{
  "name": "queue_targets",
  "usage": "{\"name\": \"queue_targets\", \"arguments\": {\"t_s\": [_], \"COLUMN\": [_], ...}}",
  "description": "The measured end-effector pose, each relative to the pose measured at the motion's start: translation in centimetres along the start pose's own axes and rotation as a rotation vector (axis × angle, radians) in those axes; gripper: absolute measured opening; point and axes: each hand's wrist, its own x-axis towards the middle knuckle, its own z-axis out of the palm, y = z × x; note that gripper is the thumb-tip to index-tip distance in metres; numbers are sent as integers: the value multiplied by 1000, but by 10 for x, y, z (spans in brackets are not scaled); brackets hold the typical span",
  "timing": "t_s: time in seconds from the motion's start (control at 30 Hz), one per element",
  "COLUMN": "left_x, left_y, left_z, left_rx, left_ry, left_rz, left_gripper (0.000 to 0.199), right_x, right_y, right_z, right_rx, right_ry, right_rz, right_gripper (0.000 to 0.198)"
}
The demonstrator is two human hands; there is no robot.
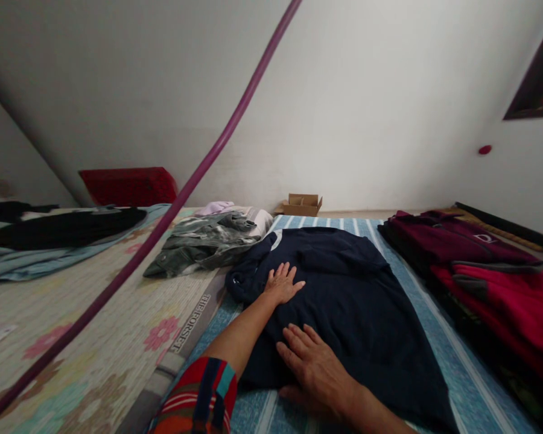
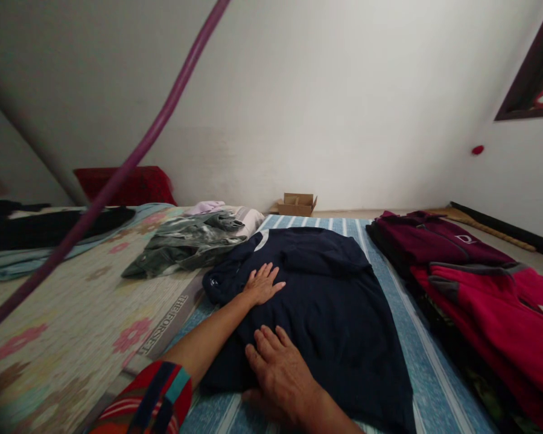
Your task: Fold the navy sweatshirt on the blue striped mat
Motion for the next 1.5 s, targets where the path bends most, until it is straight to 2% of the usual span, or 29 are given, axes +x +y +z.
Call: {"name": "queue_targets", "arguments": {"t_s": [0.13,0.6,0.83,1.13,1.33,1.5], "left_x": [0,-4,-11,-33,-27,-23], "left_y": [0,3,7,5,11,25], "left_z": [0,-4,-17,-9,-12,-9], "left_rx": [-3,-15,-14,-46,-75,-87], "left_ry": [0,4,26,-65,-54,-37], "left_rz": [1,-5,23,39,6,74], "left_gripper": [79,75,62,60,60,57], "right_x": [2,3,3,9,4,4], "right_y": [-4,-9,-9,-14,-11,-10], "right_z": [15,33,35,35,34,35], "right_rx": [-31,-122,-123,-65,-6,14], "right_ry": [18,180,253,231,199,188], "right_rz": [24,59,61,-56,-43,-30], "right_gripper": [58,48,38,31,28,27]}}
